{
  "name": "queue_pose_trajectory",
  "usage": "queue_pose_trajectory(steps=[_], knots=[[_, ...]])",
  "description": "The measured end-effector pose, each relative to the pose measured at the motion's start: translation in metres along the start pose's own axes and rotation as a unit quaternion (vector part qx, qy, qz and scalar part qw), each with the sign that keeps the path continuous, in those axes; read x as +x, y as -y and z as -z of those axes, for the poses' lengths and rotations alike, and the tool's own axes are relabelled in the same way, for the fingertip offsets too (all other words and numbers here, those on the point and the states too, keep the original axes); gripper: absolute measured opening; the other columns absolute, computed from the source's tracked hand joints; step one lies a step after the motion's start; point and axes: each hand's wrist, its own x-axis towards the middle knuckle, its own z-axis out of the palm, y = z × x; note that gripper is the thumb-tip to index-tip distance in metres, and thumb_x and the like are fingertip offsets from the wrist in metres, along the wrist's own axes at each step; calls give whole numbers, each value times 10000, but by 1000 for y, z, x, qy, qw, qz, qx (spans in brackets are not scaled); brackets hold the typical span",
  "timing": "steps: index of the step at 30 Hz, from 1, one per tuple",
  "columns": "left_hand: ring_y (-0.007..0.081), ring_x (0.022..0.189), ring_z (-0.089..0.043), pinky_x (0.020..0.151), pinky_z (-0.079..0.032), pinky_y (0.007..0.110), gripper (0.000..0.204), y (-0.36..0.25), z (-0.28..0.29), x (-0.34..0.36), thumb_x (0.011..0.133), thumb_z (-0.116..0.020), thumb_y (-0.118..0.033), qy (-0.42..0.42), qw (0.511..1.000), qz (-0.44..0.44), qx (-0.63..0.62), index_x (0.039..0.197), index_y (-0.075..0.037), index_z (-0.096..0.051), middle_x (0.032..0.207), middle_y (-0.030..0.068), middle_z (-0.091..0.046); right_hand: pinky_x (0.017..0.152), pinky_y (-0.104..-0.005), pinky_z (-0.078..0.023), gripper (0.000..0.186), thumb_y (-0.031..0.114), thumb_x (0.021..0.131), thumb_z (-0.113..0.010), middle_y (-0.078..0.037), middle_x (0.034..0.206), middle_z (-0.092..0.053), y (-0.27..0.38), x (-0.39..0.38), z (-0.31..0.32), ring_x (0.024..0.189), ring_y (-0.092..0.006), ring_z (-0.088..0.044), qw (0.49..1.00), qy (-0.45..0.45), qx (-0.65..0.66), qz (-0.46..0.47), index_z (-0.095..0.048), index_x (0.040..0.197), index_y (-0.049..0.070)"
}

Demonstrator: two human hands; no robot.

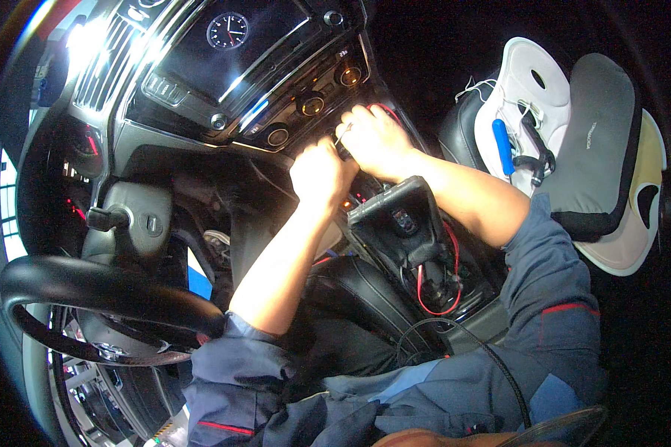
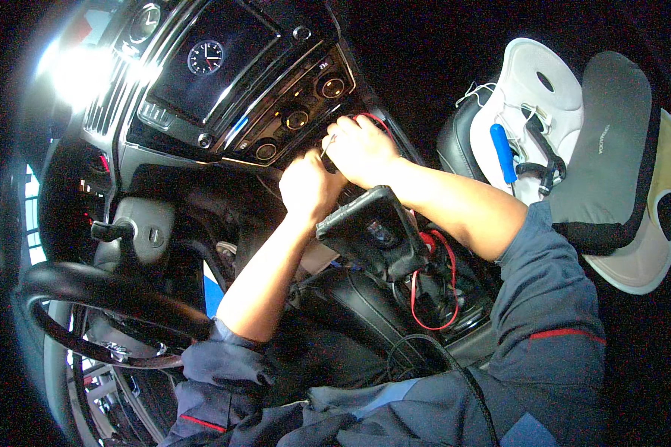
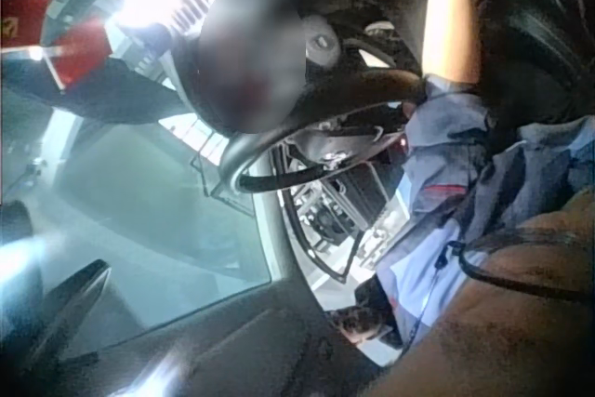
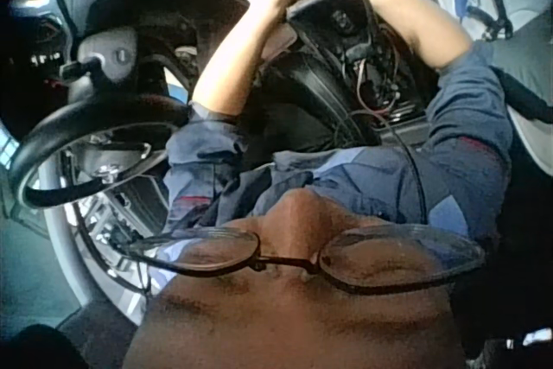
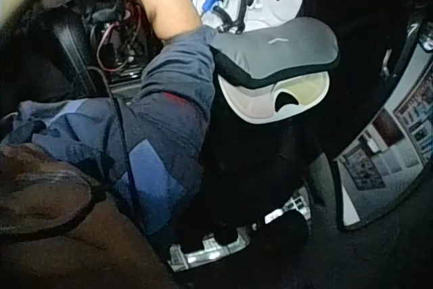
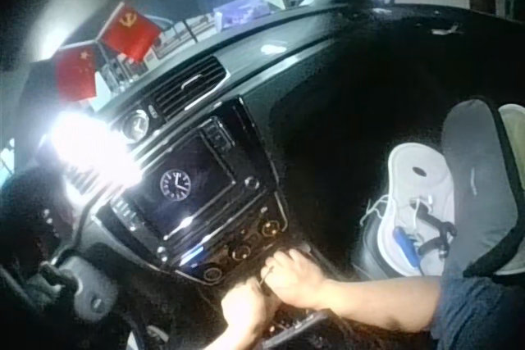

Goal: The person removes a center console panel using a screwdriver, then connects red and black wires to the car's infotainment system. The person uses a screwdriver to remove screws and a blue wire connector to join wires.

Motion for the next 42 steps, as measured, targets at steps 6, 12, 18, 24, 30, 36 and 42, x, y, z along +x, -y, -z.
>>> queue_pose_trajectory(steps=[6,12,18,24,30,36,42], knots=[[367,785,-736,756,-599,458,507,1,2,4,734,-814,-477,25,1000,11,10,904,-12,-706,835,214,-727,933,-370,-476,217,236,913,-597,-24,1059,-682,0,1,-2,1085,-207,-599,1000,-2,-5,0,-716,1046,111],[358,795,-752,754,-610,445,532,-2,9,5,725,-817,-509,49,998,23,18,901,-16,-725,838,215,-742,943,-375,-474,225,234,912,-596,-31,1067,-681,0,0,-2,1088,-210,-598,1000,-9,5,0,-712,1054,103],[351,796,-759,749,-615,434,546,-3,12,8,729,-806,-535,63,997,25,28,899,-22,-730,839,211,-747,930,-379,-478,221,233,899,-604,-30,1050,-680,-1,0,-1,1081,-208,-598,1000,-18,8,1,-713,1043,105],[353,801,-752,760,-607,441,474,-3,7,4,743,-805,-463,42,999,29,6,915,-29,-729,858,208,-747,906,-362,-485,190,220,891,-601,-33,1033,-680,1,-5,-1,1057,-209,-606,1000,-14,4,10,-720,997,116],[380,1070,-682,933,-560,465,485,-3,18,-10,752,-811,-351,38,996,68,-47,1096,-38,-675,1071,235,-686,808,-372,-514,186,272,847,-651,-66,932,-681,5,-9,5,955,-237,-632,997,-25,-26,71,-724,902,111],[217,845,-579,798,-500,345,171,11,48,-124,886,-636,-107,-32,928,142,-343,1020,-23,-570,895,98,-578,701,-363,-542,215,286,823,-666,-109,918,-664,4,-10,5,888,-251,-638,989,-40,21,142,-711,853,78],[126,829,-567,750,-513,285,97,27,77,-250,957,-561,-37,92,838,276,-461,1047,-16,-532,918,33,-546,763,-367,-504,162,170,826,-636,-103,934,-594,5,0,7,882,-260,-605,982,-16,13,187,-623,932,48]])
